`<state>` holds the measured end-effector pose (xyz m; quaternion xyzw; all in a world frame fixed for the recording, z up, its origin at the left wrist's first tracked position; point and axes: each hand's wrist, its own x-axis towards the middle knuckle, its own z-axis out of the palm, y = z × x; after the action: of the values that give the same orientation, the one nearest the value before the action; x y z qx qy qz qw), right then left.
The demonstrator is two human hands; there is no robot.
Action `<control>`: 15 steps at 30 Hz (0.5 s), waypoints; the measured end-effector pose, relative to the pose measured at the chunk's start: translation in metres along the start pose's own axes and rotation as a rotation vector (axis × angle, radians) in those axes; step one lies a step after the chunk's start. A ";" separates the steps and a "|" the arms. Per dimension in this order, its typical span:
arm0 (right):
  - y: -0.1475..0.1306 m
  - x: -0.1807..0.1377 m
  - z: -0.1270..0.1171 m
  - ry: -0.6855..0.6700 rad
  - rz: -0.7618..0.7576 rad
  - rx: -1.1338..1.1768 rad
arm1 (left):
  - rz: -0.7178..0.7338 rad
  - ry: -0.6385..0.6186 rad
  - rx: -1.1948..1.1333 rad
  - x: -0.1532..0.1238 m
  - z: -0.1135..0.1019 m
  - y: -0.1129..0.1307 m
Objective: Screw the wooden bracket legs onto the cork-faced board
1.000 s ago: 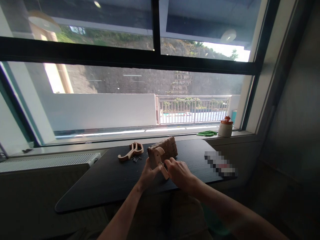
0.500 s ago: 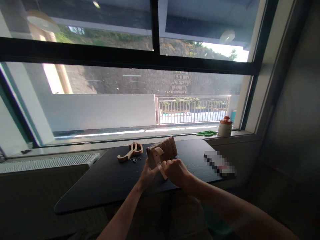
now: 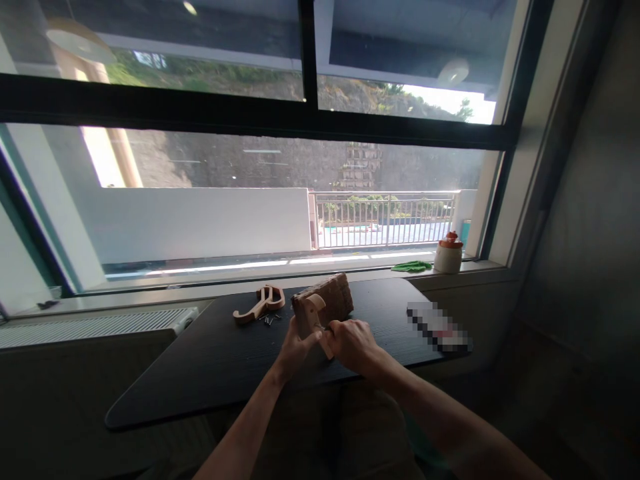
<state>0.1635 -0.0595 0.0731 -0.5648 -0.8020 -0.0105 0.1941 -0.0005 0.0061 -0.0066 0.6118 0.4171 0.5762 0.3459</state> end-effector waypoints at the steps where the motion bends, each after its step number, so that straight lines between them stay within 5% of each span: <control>1: 0.002 0.001 0.002 -0.006 0.030 0.037 | 0.003 -0.001 -0.002 0.000 0.000 0.000; 15: 0.037 0.011 0.038 -0.244 0.235 0.597 | -0.052 0.017 -0.032 -0.001 -0.003 0.004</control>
<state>0.1829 -0.0269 0.0340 -0.5688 -0.7164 0.3148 0.2532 -0.0031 0.0037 -0.0033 0.5901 0.4264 0.5790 0.3670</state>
